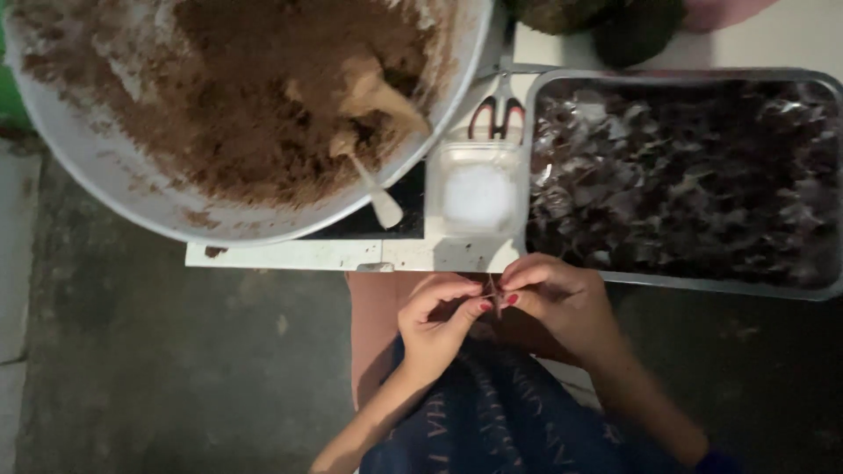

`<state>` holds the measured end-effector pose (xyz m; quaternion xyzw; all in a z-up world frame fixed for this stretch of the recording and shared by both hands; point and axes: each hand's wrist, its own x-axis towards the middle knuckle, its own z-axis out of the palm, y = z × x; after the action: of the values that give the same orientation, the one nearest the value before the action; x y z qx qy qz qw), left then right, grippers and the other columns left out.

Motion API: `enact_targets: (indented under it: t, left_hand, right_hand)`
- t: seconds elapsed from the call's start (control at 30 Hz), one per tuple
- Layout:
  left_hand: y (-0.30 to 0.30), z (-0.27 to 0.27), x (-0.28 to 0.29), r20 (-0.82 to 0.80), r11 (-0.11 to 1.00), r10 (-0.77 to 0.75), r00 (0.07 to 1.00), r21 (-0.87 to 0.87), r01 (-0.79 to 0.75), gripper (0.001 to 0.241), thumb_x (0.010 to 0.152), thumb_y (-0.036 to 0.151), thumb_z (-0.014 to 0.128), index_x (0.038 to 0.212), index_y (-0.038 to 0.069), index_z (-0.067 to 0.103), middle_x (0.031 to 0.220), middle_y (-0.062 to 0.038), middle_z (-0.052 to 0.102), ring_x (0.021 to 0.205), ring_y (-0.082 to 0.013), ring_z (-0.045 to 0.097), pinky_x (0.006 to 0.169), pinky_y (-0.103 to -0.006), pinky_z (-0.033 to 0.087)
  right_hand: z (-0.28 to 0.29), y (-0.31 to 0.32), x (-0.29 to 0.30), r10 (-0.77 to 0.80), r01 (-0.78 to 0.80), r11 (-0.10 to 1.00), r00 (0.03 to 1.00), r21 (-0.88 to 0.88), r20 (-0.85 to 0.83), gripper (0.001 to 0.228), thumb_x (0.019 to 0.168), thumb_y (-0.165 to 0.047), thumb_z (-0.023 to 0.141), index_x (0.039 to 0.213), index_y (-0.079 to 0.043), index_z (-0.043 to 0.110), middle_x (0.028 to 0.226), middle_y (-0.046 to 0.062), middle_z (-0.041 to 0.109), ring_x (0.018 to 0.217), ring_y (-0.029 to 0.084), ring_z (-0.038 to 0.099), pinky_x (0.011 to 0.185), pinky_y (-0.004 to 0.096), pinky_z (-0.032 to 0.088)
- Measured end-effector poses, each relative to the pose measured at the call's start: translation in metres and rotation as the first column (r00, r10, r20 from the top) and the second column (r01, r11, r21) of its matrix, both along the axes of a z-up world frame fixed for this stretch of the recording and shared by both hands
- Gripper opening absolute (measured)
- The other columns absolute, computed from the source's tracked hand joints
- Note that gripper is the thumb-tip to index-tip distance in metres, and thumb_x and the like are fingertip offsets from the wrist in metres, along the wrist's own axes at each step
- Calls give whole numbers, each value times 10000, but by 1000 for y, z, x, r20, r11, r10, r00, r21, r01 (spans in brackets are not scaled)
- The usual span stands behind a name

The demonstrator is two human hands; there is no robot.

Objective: Scooping chocolate mixture and wrapping individual portions in plastic film

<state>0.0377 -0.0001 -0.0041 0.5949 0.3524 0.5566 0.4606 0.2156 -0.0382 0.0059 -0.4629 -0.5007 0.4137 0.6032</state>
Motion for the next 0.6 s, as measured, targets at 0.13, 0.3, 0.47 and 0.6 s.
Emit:
enact_targets:
  t: [0.13,0.3,0.47,0.6]
  left_hand:
    - [0,-15,17,66,998,-49,997,-39,52,245,728,35,924,933,-19,802,802,-129,780,706,-234,736,698,-344,602]
    - [7,2,25,-58,999,-47,997,-1,47,101,803,40,865,883,8,812,778,-124,789,686,-263,755,657,-364,595]
    - [7,-1,29,-69,999,-47,997,-11,47,49,896,-9,747,917,-21,790,716,-134,762,658,-260,733,697,-378,593]
    - [5,0,31,-132,999,11,991,-41,-17,93,949,7,691,970,-19,777,760,-138,775,706,-244,750,737,-380,582]
  right_hand:
    - [-18,-14,22,-97,100,994,992,-44,75,99,804,-10,835,847,32,755,874,189,782,819,278,753,754,397,565]
    - [2,-19,51,-355,350,933,850,86,389,76,845,-36,838,905,-45,793,974,126,786,926,268,748,830,365,576]
    - [-8,-20,72,-496,447,867,728,221,474,127,877,53,825,957,-32,775,967,119,763,900,301,711,881,432,543]
    - [-33,-23,81,-561,477,825,628,303,540,189,870,38,864,988,-90,793,974,50,777,894,248,707,932,392,523]
